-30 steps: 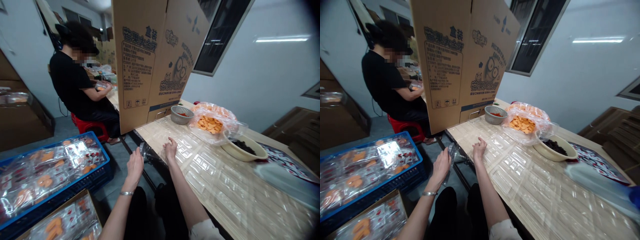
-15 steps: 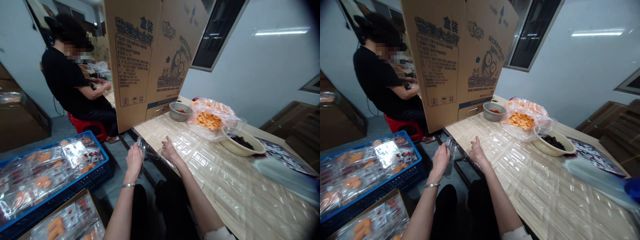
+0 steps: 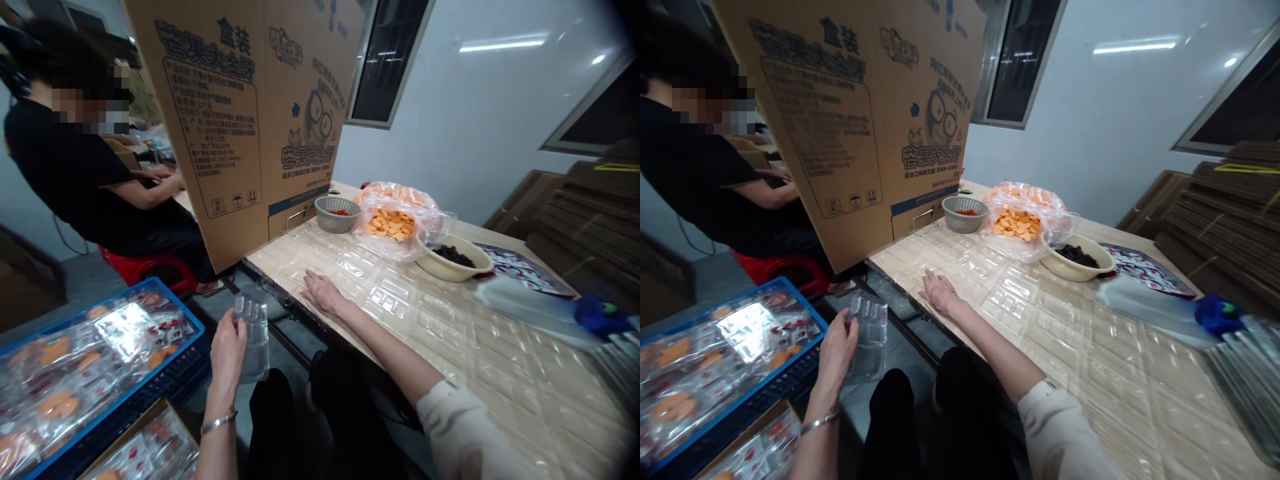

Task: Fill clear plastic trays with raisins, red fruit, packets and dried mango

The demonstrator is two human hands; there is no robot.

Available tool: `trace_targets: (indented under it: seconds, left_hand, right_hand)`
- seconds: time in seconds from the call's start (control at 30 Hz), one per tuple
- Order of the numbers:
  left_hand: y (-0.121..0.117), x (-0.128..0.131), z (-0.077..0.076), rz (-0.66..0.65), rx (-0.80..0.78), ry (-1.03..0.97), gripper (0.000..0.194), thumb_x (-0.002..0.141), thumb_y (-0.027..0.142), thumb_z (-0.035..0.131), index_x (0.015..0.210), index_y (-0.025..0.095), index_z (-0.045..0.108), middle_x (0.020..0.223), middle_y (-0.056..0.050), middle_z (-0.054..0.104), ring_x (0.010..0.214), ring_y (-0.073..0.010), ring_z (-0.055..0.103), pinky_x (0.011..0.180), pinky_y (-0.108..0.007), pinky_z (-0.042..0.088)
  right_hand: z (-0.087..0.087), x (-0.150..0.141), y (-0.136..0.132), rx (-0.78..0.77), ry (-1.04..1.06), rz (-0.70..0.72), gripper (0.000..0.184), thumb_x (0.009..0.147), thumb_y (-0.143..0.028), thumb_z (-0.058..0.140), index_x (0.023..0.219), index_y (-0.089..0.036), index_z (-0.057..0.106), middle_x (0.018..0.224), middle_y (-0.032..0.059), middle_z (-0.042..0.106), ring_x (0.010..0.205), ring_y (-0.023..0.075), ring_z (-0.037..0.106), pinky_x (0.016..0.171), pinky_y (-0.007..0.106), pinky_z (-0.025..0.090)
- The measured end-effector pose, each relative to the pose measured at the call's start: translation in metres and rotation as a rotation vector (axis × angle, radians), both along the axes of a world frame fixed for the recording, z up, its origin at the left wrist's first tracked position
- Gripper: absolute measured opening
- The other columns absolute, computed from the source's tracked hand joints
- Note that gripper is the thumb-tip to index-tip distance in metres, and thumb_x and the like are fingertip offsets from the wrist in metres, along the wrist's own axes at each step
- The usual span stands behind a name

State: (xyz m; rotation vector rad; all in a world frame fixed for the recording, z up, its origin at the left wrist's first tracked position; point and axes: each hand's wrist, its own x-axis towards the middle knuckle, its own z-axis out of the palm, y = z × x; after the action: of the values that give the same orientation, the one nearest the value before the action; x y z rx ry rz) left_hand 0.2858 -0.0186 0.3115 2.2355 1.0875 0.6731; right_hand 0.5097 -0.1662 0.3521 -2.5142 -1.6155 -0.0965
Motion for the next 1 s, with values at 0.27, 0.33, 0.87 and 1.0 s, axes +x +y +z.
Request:
trace_targets:
  seconds: [0.27, 0.33, 0.87, 1.0]
  left_hand:
    - [-0.016, 0.003, 0.000, -0.066, -0.032, 0.008, 0.043, 0.093, 0.026, 0.041, 0.131, 0.011, 0.053, 0.123, -0.017, 0.065, 0.111, -0.0288, 0.063, 0.097, -0.041, 0.048]
    - [-0.019, 0.006, 0.000, -0.084, -0.011, -0.003, 0.041, 0.093, 0.026, 0.041, 0.129, 0.011, 0.054, 0.124, -0.017, 0.065, 0.111, -0.0282, 0.063, 0.096, -0.041, 0.049]
    - [-0.029, 0.006, -0.013, -0.118, 0.055, -0.035, 0.039, 0.094, 0.029, 0.038, 0.126, 0.013, 0.055, 0.119, -0.016, 0.067, 0.107, -0.0270, 0.065, 0.093, -0.039, 0.050]
    - [-0.025, 0.000, -0.020, -0.077, 0.077, -0.017, 0.041, 0.094, 0.030, 0.038, 0.127, 0.012, 0.054, 0.121, -0.017, 0.066, 0.108, -0.0274, 0.066, 0.092, -0.038, 0.051]
  right_hand:
    - [0.010, 0.005, -0.008, -0.108, -0.022, -0.060, 0.031, 0.088, -0.021, 0.065, 0.117, -0.008, 0.062, 0.143, 0.0243, 0.048, 0.120, 0.0301, 0.058, 0.101, 0.042, 0.043]
    - [0.016, 0.009, -0.008, -0.136, -0.023, -0.088, 0.035, 0.084, -0.019, 0.067, 0.118, -0.012, 0.063, 0.144, 0.0218, 0.047, 0.114, 0.0317, 0.061, 0.096, 0.044, 0.046]
    - [-0.032, -0.038, 0.052, 0.006, -0.357, 0.259, 0.042, 0.100, -0.029, 0.043, 0.137, -0.013, 0.051, 0.153, 0.0168, 0.037, 0.143, 0.0349, 0.030, 0.114, 0.055, 0.029]
    - [-0.031, -0.028, 0.061, 0.012, -0.395, 0.203, 0.043, 0.099, -0.030, 0.045, 0.136, -0.010, 0.051, 0.153, 0.0187, 0.037, 0.142, 0.0363, 0.031, 0.113, 0.054, 0.030]
